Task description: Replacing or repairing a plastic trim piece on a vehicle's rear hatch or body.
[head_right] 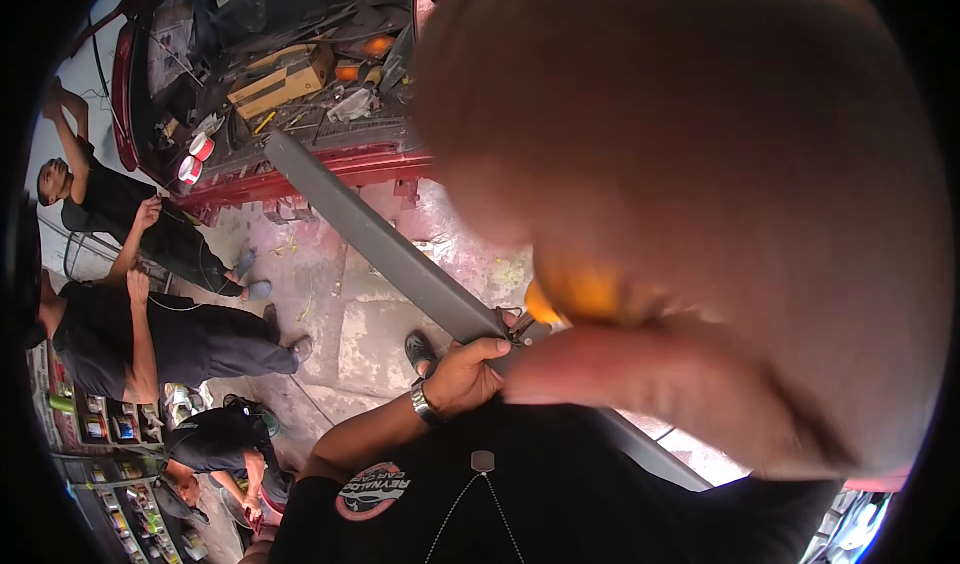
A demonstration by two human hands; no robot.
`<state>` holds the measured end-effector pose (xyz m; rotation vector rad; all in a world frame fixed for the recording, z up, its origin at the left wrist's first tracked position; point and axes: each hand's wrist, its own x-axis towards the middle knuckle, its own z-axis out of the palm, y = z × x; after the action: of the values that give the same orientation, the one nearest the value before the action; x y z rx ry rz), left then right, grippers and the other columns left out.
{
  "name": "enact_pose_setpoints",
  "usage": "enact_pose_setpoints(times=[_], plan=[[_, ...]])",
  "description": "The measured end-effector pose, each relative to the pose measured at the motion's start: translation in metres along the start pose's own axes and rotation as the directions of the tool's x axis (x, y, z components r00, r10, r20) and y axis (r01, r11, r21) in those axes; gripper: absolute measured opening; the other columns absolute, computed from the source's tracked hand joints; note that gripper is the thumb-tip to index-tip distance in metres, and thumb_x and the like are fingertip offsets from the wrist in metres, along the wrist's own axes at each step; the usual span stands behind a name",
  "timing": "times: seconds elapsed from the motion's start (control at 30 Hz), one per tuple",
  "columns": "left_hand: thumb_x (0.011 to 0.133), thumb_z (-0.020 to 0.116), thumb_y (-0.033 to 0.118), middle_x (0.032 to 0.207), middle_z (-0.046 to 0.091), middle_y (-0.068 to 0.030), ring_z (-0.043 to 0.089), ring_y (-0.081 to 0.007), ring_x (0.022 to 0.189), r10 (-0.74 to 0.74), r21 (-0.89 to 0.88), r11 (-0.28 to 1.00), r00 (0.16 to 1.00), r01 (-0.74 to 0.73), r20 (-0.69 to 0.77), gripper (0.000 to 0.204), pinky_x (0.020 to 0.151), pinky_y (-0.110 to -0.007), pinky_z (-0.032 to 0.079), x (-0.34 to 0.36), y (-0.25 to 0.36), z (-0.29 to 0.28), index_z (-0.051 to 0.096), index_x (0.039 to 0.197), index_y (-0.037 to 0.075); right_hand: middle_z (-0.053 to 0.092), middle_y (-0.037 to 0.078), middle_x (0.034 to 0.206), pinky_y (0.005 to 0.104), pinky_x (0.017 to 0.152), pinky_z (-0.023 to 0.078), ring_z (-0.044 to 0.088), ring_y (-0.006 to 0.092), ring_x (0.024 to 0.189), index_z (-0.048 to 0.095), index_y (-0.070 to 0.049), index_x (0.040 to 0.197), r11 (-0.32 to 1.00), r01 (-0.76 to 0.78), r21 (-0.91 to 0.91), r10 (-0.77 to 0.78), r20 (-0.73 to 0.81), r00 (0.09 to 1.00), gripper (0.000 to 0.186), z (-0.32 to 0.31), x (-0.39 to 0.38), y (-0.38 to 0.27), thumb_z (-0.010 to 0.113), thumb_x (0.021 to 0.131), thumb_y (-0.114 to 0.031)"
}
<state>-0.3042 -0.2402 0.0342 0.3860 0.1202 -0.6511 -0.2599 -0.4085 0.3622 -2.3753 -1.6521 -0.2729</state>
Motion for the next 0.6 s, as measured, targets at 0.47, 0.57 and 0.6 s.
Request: enact_pose_setpoints(times=[0.47, 0.57, 0.6], plan=[[0.084, 0.053, -0.009, 0.111, 0.058, -0.0129, 0.061, -0.0233, 0.103, 0.029, -0.012, 1.000, 0.999, -0.029, 0.036, 0.033, 0.091, -0.040, 0.052, 0.004, -0.003, -0.004, 0.054, 0.116, -0.001, 0.059, 0.007, 0.070, 0.0308, 0.052, 0.038, 0.052, 0.0188, 0.060, 0.063, 0.000, 0.082, 0.997, -0.035, -0.064, 0.028, -0.110, 0.994, 0.037, 0.005, -0.004, 0.004, 0.077, 0.069, -0.032], [0.084, 0.053, -0.010, 0.111, 0.059, -0.0127, 0.061, -0.0230, 0.102, 0.043, 0.012, 0.999, 0.999, -0.044, 0.031, 0.032, 0.089, -0.039, 0.053, 0.002, -0.001, -0.001, 0.055, 0.115, -0.001, 0.056, 0.007, 0.067, 0.0309, 0.051, 0.036, 0.050, 0.0191, 0.058, 0.062, 0.000, 0.081, 0.977, -0.211, -0.043, 0.198, -0.203, 0.959, 0.039, 0.009, -0.010, 0.004, 0.079, 0.067, -0.032], [0.084, 0.053, -0.010, 0.110, 0.059, -0.0123, 0.061, -0.0228, 0.102, 0.048, 0.029, 0.998, 0.997, -0.050, 0.058, 0.032, 0.089, -0.039, 0.053, 0.002, 0.000, 0.000, 0.055, 0.114, -0.001, 0.055, 0.007, 0.067, 0.0305, 0.051, 0.036, 0.049, 0.0190, 0.057, 0.061, 0.001, 0.080, 0.979, -0.154, -0.133, 0.122, -0.224, 0.967, 0.040, 0.008, -0.011, 0.004, 0.079, 0.066, -0.033]])
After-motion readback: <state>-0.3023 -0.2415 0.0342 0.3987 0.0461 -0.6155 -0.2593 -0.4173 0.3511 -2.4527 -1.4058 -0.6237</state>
